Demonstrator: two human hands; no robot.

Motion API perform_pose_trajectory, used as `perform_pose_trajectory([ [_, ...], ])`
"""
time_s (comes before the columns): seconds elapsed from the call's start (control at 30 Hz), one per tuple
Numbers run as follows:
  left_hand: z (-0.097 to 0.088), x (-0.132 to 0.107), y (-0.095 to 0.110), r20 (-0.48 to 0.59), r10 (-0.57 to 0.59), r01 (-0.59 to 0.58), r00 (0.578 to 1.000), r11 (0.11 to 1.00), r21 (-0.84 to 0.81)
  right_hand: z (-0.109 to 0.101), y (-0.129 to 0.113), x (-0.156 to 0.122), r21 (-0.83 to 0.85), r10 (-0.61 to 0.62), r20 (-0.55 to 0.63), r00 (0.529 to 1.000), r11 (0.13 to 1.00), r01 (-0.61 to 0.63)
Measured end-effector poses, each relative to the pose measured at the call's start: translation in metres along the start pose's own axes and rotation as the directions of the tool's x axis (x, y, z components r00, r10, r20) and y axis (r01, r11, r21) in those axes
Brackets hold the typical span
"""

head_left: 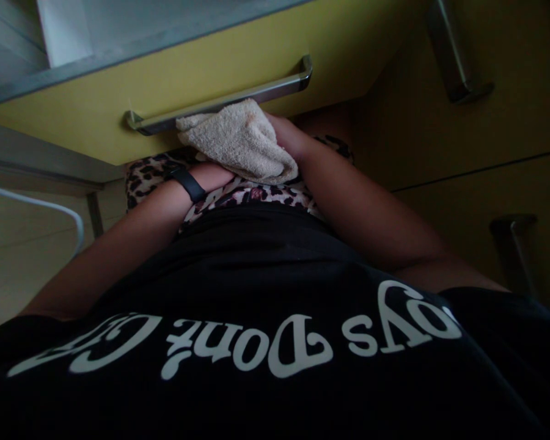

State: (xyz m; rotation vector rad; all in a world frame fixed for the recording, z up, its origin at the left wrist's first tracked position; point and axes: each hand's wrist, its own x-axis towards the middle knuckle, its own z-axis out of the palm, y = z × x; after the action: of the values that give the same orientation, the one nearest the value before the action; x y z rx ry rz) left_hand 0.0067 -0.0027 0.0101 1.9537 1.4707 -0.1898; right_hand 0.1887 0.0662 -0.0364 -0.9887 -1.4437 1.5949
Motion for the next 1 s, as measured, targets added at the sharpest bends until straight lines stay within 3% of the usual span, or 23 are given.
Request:
perform_pose_trajectory([
  [0.13, 0.0, 0.001, -0.003, 0.07, -0.026, 0.022, 0.997, 0.998, 0.053, 0.0, -0.005, -0.001, 0.05, 0.121, 0.07, 0.99, 0.991, -0.125],
  [0.3, 0.004, 0.006, -0.011, 0.041, -0.013, 0.012, 0.999, 1.0, 0.011, -0.002, -0.01, -0.004, 0.04, 0.099, 0.11, 0.989, 0.994, -0.104],
  [0.43, 0.005, 0.006, -0.012, -0.007, 0.016, -0.016, 1.0, 1.0, -0.007, -0.001, -0.011, -0.005, 0.057, 0.131, 0.065, 0.989, 0.989, -0.134],
  [0.6, 0.006, 0.006, -0.014, 0.026, -0.014, 0.015, 1.0, 1.0, -0.027, 0.0, -0.017, -0.011, 0.026, 0.145, 0.0, 0.989, 0.989, -0.145],
  [0.77, 0.007, 0.008, -0.017, -0.047, 0.026, -0.029, 0.999, 0.997, -0.067, 0.0, -0.018, -0.013, 0.013, 0.127, 0.016, 0.992, 0.992, -0.127],
  [1.0, 0.006, 0.007, -0.014, -0.05, 0.023, -0.026, 0.998, 0.998, -0.065, 0.001, -0.027, -0.017, 0.002, 0.144, 0.017, 0.989, 0.99, -0.144],
])
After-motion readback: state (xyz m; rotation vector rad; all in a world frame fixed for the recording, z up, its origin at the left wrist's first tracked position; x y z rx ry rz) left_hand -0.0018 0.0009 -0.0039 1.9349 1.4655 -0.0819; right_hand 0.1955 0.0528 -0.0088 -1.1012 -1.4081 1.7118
